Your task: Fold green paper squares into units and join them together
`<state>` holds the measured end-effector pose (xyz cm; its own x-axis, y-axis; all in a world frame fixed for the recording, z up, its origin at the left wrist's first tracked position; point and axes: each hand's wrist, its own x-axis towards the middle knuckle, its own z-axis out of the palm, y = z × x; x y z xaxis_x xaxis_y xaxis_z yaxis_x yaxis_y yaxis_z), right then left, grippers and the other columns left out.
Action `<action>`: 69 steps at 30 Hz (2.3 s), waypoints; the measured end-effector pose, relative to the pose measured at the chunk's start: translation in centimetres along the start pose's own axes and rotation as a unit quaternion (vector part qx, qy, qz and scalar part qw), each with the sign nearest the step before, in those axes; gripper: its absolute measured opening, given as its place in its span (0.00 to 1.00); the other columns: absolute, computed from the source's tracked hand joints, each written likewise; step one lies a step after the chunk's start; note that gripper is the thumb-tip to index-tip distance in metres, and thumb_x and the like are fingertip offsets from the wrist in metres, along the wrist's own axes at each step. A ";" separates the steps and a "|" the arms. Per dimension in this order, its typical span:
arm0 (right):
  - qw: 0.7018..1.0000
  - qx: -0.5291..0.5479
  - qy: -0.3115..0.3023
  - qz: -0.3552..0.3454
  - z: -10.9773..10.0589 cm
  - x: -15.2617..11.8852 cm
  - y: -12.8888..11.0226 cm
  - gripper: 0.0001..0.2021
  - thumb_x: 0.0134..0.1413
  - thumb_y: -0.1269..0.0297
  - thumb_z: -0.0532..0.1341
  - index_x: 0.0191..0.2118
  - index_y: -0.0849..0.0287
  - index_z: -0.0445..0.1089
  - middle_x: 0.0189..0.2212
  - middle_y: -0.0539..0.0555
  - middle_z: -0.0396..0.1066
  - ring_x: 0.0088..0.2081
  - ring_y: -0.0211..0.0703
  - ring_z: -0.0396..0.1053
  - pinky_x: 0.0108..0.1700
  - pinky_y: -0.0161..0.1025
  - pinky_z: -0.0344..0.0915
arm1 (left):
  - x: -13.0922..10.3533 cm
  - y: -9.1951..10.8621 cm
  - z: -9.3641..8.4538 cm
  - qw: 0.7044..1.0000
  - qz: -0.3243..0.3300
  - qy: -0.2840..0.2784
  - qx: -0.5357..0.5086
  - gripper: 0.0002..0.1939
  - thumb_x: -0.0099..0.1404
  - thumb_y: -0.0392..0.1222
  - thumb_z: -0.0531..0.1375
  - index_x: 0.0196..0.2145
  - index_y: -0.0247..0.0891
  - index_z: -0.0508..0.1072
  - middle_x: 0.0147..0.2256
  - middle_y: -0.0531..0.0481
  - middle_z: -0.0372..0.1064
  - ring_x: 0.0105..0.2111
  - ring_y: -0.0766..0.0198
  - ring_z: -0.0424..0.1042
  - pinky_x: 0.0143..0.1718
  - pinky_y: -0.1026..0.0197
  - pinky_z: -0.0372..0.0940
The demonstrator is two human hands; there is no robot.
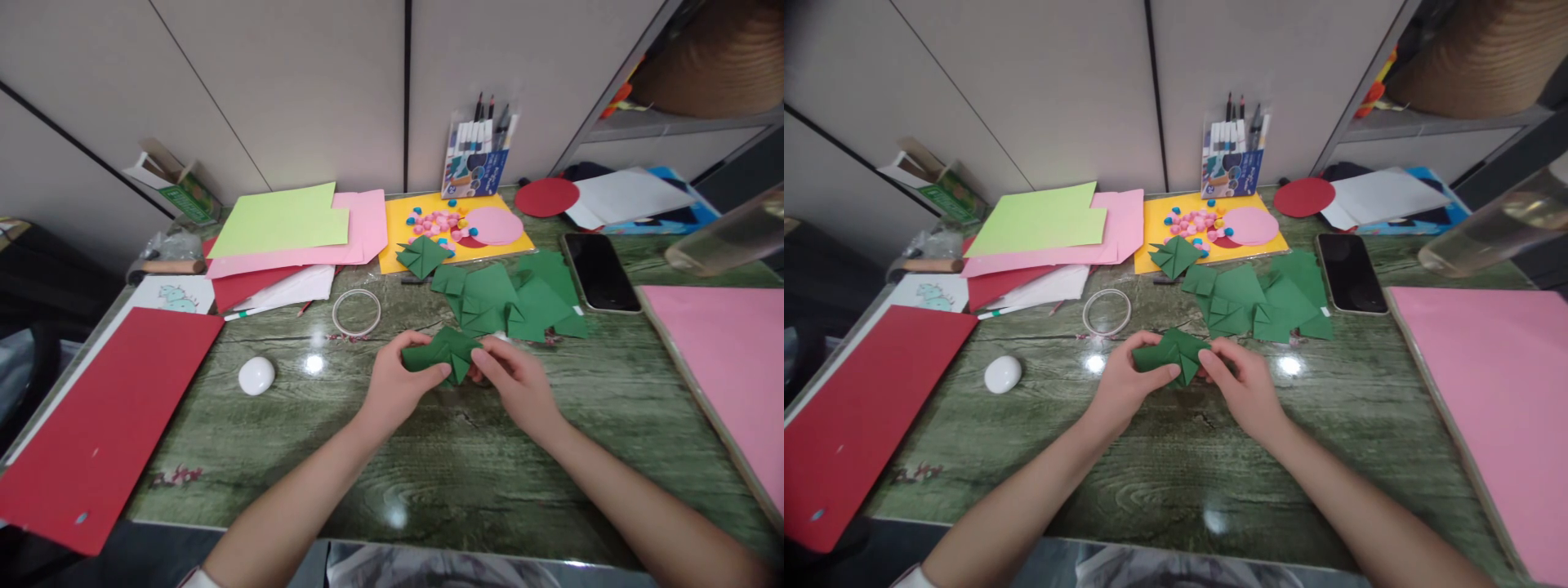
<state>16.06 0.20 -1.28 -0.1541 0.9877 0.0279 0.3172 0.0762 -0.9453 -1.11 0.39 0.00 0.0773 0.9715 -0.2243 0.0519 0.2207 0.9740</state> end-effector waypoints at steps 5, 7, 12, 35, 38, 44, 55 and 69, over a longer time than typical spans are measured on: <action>0.999 0.022 -0.008 0.024 0.0 0.2 0.4 0.13 0.53 0.58 0.57 0.23 0.58 0.62 0.19 0.48 0.63 0.23 0.37 0.62 0.26 0.33 0.59 | 0.1 -0.2 0.1 0.997 -0.028 -0.005 -0.074 0.15 0.46 0.39 0.66 0.32 0.37 0.67 0.27 0.55 0.64 0.28 0.68 0.62 0.30 0.66 0.58; 0.999 0.032 -0.020 0.033 0.0 0.4 0.5 0.12 0.52 0.57 0.58 0.23 0.58 0.62 0.18 0.48 0.64 0.22 0.37 0.63 0.26 0.34 0.60 | 0.2 -0.2 0.2 0.995 -0.035 -0.006 -0.094 0.14 0.46 0.39 0.66 0.32 0.37 0.68 0.28 0.55 0.65 0.28 0.68 0.63 0.31 0.66 0.59; 0.998 0.029 -0.039 0.039 0.0 0.7 0.5 0.13 0.52 0.57 0.58 0.22 0.58 0.62 0.17 0.47 0.64 0.22 0.36 0.63 0.25 0.34 0.59 | 0.4 -0.3 0.3 0.988 -0.059 -0.023 -0.140 0.13 0.48 0.42 0.66 0.32 0.37 0.69 0.30 0.53 0.68 0.31 0.67 0.66 0.35 0.64 0.61; 0.995 0.046 -0.044 0.071 0.1 0.4 0.3 0.12 0.51 0.56 0.59 0.24 0.57 0.63 0.17 0.46 0.63 0.22 0.38 0.63 0.26 0.35 0.58 | 0.8 -1.0 0.2 0.996 -0.035 -0.008 -0.081 0.11 0.52 0.46 0.63 0.28 0.35 0.71 0.27 0.52 0.67 0.27 0.67 0.64 0.31 0.64 0.61; 0.995 0.047 -0.051 0.076 0.1 0.4 0.4 0.12 0.51 0.56 0.59 0.25 0.57 0.63 0.17 0.46 0.62 0.23 0.38 0.63 0.27 0.35 0.58 | 0.8 -1.0 0.1 0.996 -0.033 -0.026 -0.081 0.11 0.51 0.46 0.64 0.28 0.35 0.73 0.28 0.51 0.69 0.29 0.65 0.66 0.33 0.63 0.62; 0.995 0.033 -0.058 0.072 0.0 0.4 0.5 0.12 0.52 0.56 0.58 0.25 0.57 0.63 0.18 0.47 0.62 0.23 0.39 0.62 0.27 0.35 0.56 | 0.8 -1.0 0.0 0.999 -0.004 -0.022 -0.038 0.11 0.52 0.47 0.63 0.28 0.35 0.74 0.29 0.50 0.71 0.31 0.63 0.67 0.35 0.62 0.62; 0.997 0.001 -0.061 0.052 0.1 0.2 0.4 0.11 0.53 0.57 0.57 0.25 0.57 0.62 0.19 0.47 0.60 0.24 0.38 0.60 0.27 0.35 0.55 | 0.7 -0.7 -0.2 0.999 0.029 -0.016 -0.001 0.10 0.53 0.45 0.62 0.30 0.35 0.74 0.30 0.50 0.71 0.32 0.63 0.67 0.36 0.62 0.62; 0.995 -0.051 -0.083 0.038 0.2 0.2 0.4 0.15 0.54 0.56 0.56 0.22 0.57 0.55 0.18 0.46 0.56 0.23 0.37 0.55 0.26 0.34 0.51 | 0.7 -0.7 -0.3 0.999 -0.004 -0.031 -0.035 0.10 0.52 0.45 0.63 0.24 0.34 0.72 0.24 0.53 0.67 0.26 0.67 0.64 0.29 0.65 0.59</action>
<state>15.98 0.39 -1.76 -0.2751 0.9558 -0.1040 0.4251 0.0239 -0.9048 -1.39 0.95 -0.86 0.1386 0.9631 -0.2307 -0.0169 0.2352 0.9718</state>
